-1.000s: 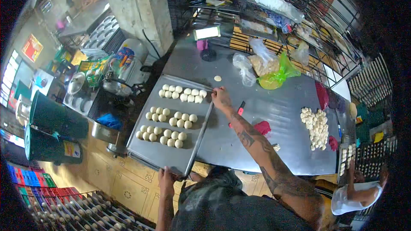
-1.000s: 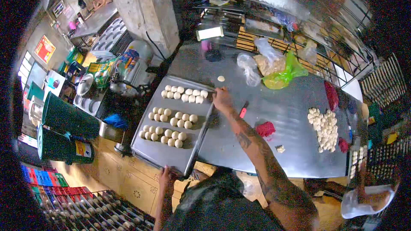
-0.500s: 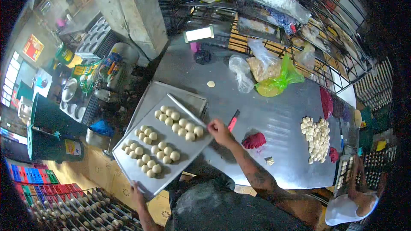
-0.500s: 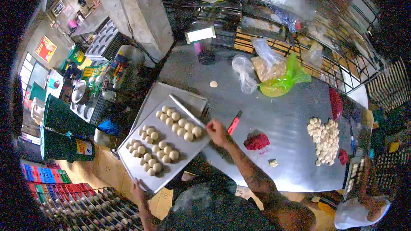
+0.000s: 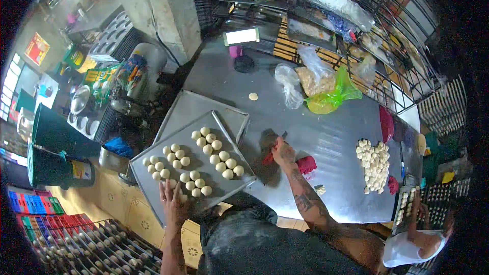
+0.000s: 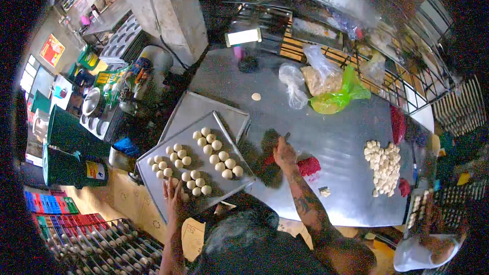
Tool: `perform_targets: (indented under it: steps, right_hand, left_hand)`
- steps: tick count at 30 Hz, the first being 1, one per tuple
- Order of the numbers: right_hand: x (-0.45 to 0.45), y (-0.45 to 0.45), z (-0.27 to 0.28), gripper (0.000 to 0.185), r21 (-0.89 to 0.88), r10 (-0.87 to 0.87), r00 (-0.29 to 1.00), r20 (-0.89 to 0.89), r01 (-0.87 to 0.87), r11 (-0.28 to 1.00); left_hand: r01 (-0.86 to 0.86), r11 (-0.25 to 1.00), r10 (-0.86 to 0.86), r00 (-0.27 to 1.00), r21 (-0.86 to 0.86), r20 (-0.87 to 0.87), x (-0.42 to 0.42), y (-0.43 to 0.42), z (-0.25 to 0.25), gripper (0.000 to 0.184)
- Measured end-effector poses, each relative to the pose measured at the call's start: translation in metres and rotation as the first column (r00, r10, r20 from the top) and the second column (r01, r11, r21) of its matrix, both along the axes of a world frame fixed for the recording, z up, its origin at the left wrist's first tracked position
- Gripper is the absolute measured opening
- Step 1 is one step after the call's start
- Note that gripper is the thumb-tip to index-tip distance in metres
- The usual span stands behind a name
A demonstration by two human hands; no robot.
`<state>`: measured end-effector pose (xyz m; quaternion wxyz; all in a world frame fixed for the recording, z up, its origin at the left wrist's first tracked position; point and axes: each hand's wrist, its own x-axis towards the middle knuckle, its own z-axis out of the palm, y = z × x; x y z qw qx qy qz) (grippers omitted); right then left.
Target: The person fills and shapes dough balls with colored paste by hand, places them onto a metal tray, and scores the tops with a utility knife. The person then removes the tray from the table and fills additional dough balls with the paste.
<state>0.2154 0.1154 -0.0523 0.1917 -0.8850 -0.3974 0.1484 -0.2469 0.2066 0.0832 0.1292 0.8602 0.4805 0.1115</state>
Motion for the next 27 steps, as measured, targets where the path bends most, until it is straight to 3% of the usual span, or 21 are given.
perform_targets:
  steps: [2,4,6,7,9,10,13,16,18,20,21,23,26,27]
  right_hand:
    - [0.002,0.003,0.003,0.049,-0.017,0.001,1.000,-0.020,-0.001,1.000]
    - [0.000,-0.001,0.001,0.044,0.142,-0.073,0.997,-0.022,0.075,0.987]
    - [-0.001,-0.002,-0.003,0.041,0.216,-0.108,0.994,-0.024,0.111,0.970]
    - [0.004,-0.005,-0.025,0.038,0.230,-0.143,0.971,-0.191,0.186,0.955]
    - [0.010,-0.013,-0.059,0.031,0.220,-0.191,0.840,-0.507,0.341,0.914]
    - [0.005,-0.015,-0.047,0.031,0.218,-0.195,0.842,-0.503,0.342,0.914]
    - [-0.034,-0.012,0.030,0.025,0.189,-0.166,0.690,-0.704,0.408,0.893]
    - [-0.081,-0.014,0.055,0.027,0.201,-0.122,0.628,-0.769,0.418,0.886]
    - [-0.112,-0.011,0.082,0.028,0.205,-0.099,0.610,-0.786,0.408,0.890]
    - [-0.159,-0.005,0.113,0.040,0.180,-0.018,0.522,-0.853,0.327,0.928]
    - [-0.185,0.001,0.119,0.040,0.165,-0.025,0.520,-0.854,0.316,0.934]
    - [-0.236,0.009,0.129,0.050,0.332,0.137,0.577,-0.805,0.248,0.910]
    - [-0.289,0.023,0.172,0.052,0.269,0.204,0.522,-0.828,0.052,0.962]
    - [-0.306,0.026,0.173,0.052,0.238,0.193,0.497,-0.846,0.029,0.971]
  left_hand:
    - [-0.043,0.999,0.042,0.998,0.018,0.036,-0.004,0.001,-0.016,0.075]
    - [-0.063,0.998,0.062,0.997,0.014,0.051,-0.010,0.000,-0.022,0.075]
    - [-0.040,0.997,0.045,0.997,0.071,-0.066,-0.012,0.004,-0.020,0.072]
    - [-0.026,0.995,0.038,0.991,0.098,-0.124,-0.014,0.005,-0.020,0.071]
    - [-0.025,0.998,0.030,0.996,0.062,-0.079,-0.019,0.006,-0.030,0.070]
    - [-0.022,0.999,0.024,0.999,0.036,-0.032,-0.021,0.008,-0.036,0.069]
    - [-0.015,1.000,0.015,0.999,0.005,0.037,-0.022,0.011,-0.030,0.066]
    - [0.003,1.000,-0.002,0.997,-0.016,0.071,-0.025,0.012,-0.015,0.062]
    - [0.081,0.996,-0.080,0.996,0.024,-0.036,-0.030,0.012,-0.014,0.059]
    - [0.101,0.995,-0.099,0.991,0.023,-0.087,-0.037,0.010,-0.019,0.057]
    - [0.109,0.994,-0.109,0.993,0.012,-0.048,-0.039,0.012,-0.026,0.055]
    - [0.125,0.991,-0.123,0.992,-0.039,0.038,-0.042,0.015,-0.022,0.053]
    - [0.077,0.997,-0.066,0.963,-0.032,0.260,-0.052,0.018,-0.011,0.051]
    - [0.046,0.997,-0.029,0.971,-0.065,0.239,-0.064,0.020,-0.014,0.051]
